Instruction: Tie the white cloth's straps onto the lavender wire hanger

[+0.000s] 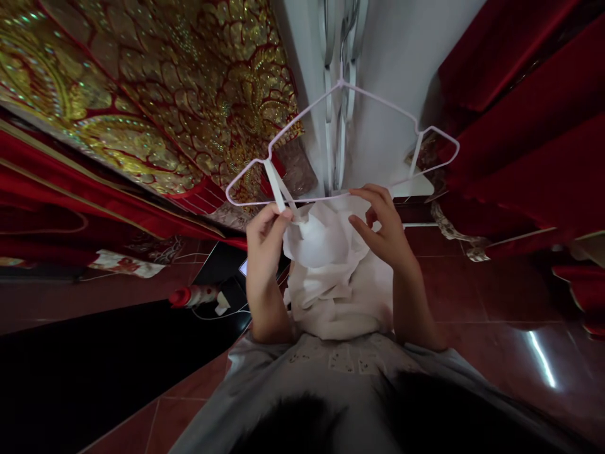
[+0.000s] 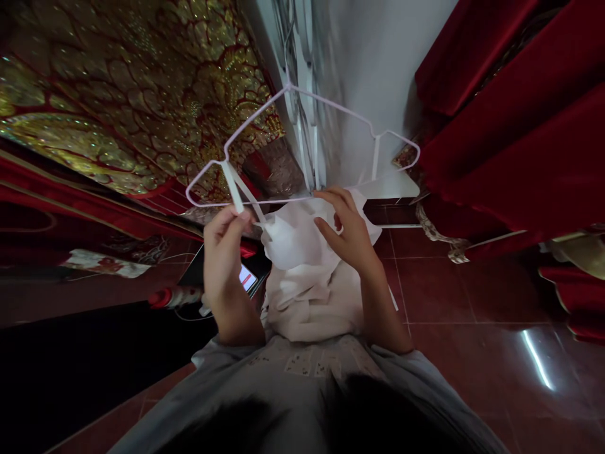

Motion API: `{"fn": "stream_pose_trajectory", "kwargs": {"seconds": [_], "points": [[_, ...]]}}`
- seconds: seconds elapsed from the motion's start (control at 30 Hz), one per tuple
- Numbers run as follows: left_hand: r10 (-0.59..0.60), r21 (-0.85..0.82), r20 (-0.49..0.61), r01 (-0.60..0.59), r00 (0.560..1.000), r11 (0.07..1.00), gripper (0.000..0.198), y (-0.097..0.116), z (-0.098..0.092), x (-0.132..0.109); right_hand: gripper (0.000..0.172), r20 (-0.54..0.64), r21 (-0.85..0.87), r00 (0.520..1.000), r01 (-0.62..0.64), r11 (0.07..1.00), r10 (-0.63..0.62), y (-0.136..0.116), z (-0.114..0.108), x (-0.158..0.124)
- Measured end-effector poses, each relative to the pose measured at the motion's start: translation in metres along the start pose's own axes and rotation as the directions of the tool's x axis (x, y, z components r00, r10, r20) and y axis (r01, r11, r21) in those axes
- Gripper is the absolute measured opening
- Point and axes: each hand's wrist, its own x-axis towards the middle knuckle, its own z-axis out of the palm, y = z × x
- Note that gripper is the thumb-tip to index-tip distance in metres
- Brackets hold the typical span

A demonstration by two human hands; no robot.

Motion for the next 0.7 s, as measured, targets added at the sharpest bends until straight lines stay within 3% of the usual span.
{"fn": "stream_pose_trajectory", "kwargs": {"seconds": [0.1, 0.2, 0.37, 0.43, 0.53, 0.63, 0.7], "points": [[-0.118, -0.259, 0.133, 0.149, 0.984, 0.954, 0.025, 0.018, -0.022, 0.007, 0.045, 0.010, 0.016, 0.999, 0.034, 0.999, -0.034, -0.002, -0.002, -0.001], [-0.118, -0.420, 0.117, 0.157, 0.986, 0.894, 0.020, 0.027, -0.046, 0.014, 0.049, 0.079, 0.031, 0.996, 0.037, 0.999, -0.040, -0.004, 0.000, -0.003], [0.057, -0.331, -0.138, -0.100, 0.989, 0.938, 0.035, 0.020, -0.076, 0.029, 0.043, -0.022, 0.053, 0.999, 0.045, 0.998, -0.044, 0.000, 0.001, -0.004], [0.106, -0.236, -0.290, -0.178, 0.951, 0.955, 0.043, 0.006, -0.080, 0.034, 0.041, -0.034, 0.061, 0.999, 0.043, 0.997, -0.041, 0.001, 0.000, -0.004], [0.099, -0.117, -0.457, -0.170, 0.884, 0.979, 0.026, -0.021, -0.071, 0.033, 0.041, -0.018, 0.068, 0.999, 0.042, 0.997, -0.040, 0.001, 0.001, -0.004], [-0.022, -0.197, -0.255, -0.030, 0.967, 0.980, 0.040, -0.035, -0.046, 0.022, 0.043, -0.007, 0.060, 0.999, 0.052, 0.997, -0.051, 0.001, 0.007, -0.004], [-0.046, -0.261, -0.114, 0.015, 0.992, 0.965, 0.045, -0.033, -0.027, 0.013, 0.044, -0.003, 0.042, 0.999, 0.052, 0.998, -0.052, 0.000, 0.012, -0.004]]}}
